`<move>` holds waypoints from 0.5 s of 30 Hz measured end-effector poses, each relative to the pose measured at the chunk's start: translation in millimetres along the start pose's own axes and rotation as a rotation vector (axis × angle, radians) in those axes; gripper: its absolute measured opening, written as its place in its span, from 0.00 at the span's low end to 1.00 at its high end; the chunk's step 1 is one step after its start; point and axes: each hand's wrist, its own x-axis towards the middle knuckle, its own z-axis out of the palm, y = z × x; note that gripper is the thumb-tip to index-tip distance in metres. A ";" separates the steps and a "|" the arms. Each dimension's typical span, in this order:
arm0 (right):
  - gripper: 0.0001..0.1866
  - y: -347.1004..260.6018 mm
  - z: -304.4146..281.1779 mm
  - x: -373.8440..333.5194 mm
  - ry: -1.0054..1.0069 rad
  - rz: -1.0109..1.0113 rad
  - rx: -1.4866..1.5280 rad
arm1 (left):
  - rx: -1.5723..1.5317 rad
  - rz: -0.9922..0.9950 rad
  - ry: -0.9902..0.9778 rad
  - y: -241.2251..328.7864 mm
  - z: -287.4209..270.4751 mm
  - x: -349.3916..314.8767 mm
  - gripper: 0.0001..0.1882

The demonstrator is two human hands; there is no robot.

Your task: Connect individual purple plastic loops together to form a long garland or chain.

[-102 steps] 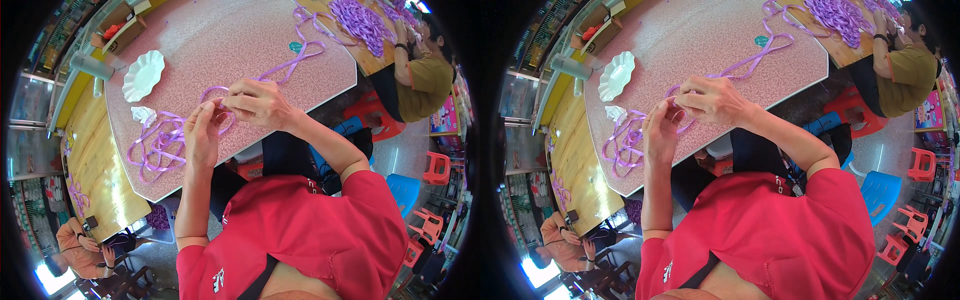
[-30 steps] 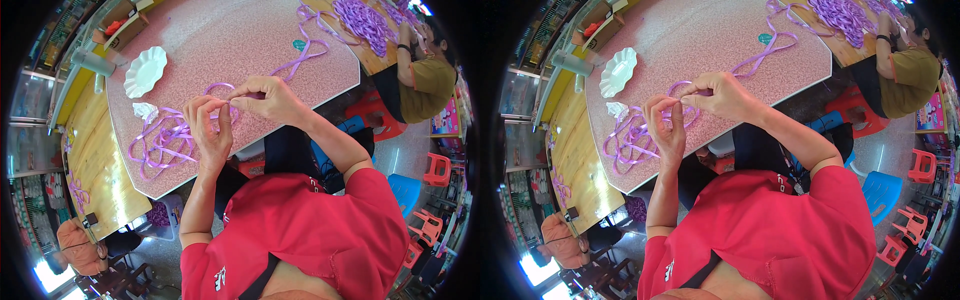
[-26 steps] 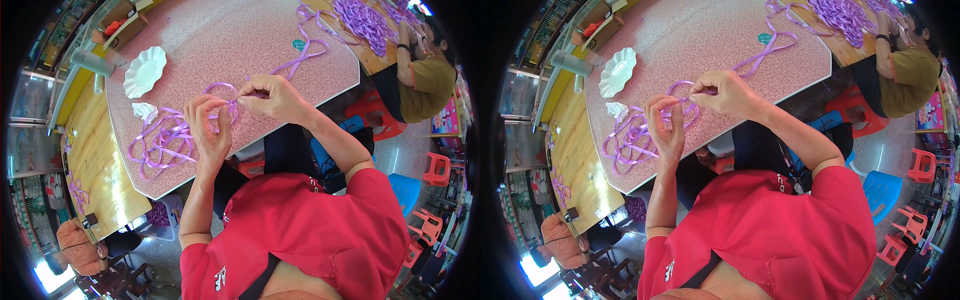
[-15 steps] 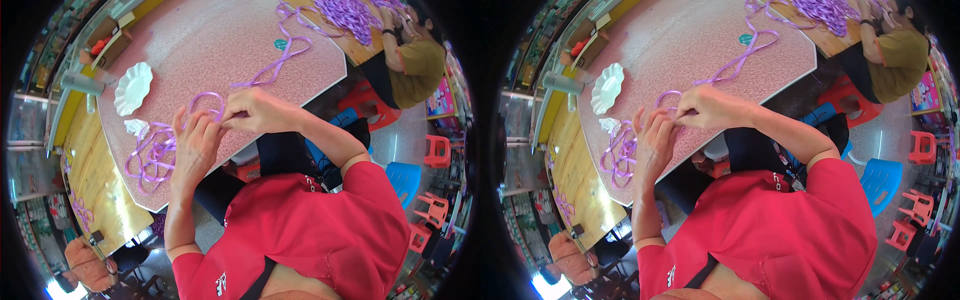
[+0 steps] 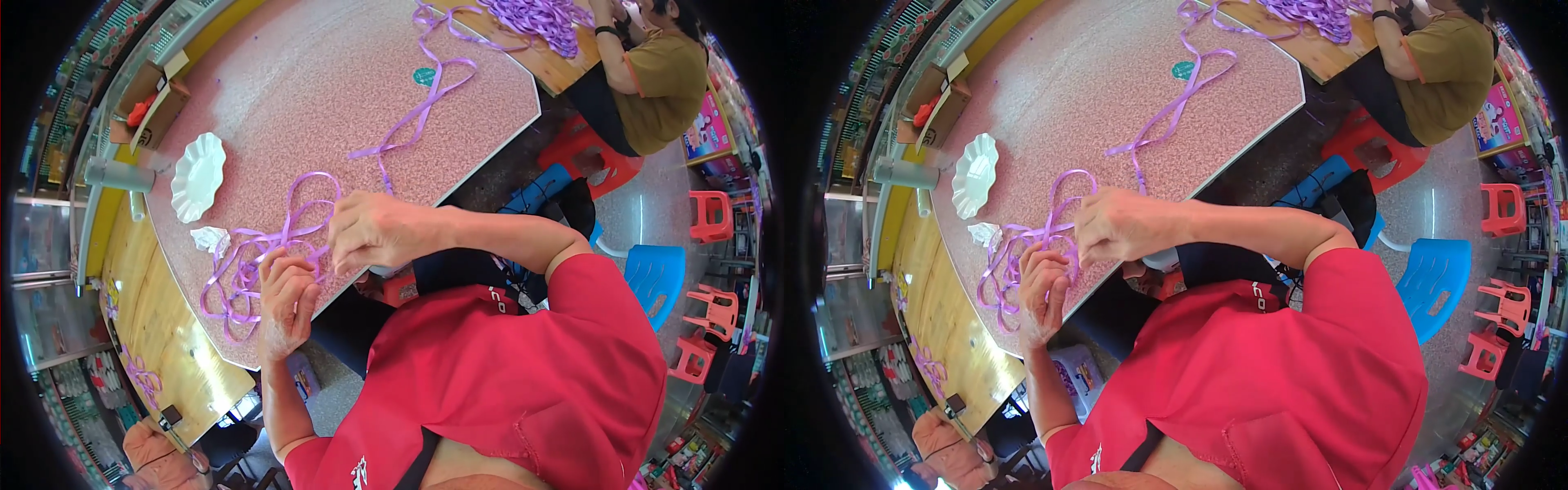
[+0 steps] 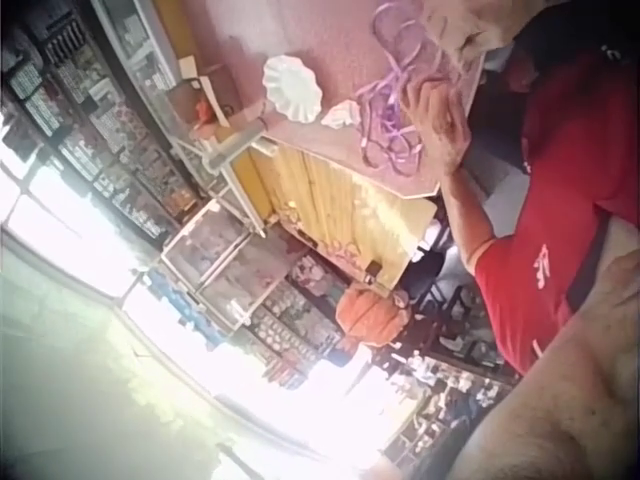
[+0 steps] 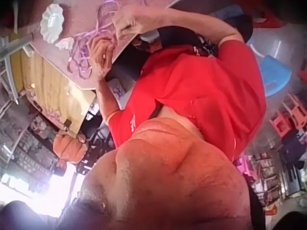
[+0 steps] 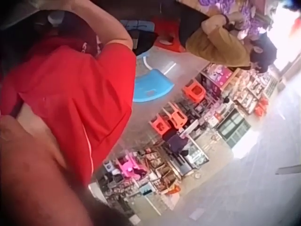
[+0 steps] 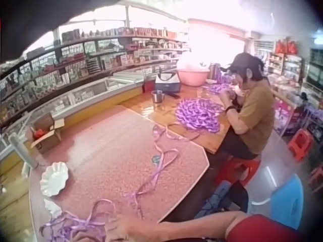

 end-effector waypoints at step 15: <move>0.12 56.9 -60.0 -35.2 0.012 0.142 -0.750 | 0.634 -0.343 0.246 -27.4 9.5 -6.9 0.31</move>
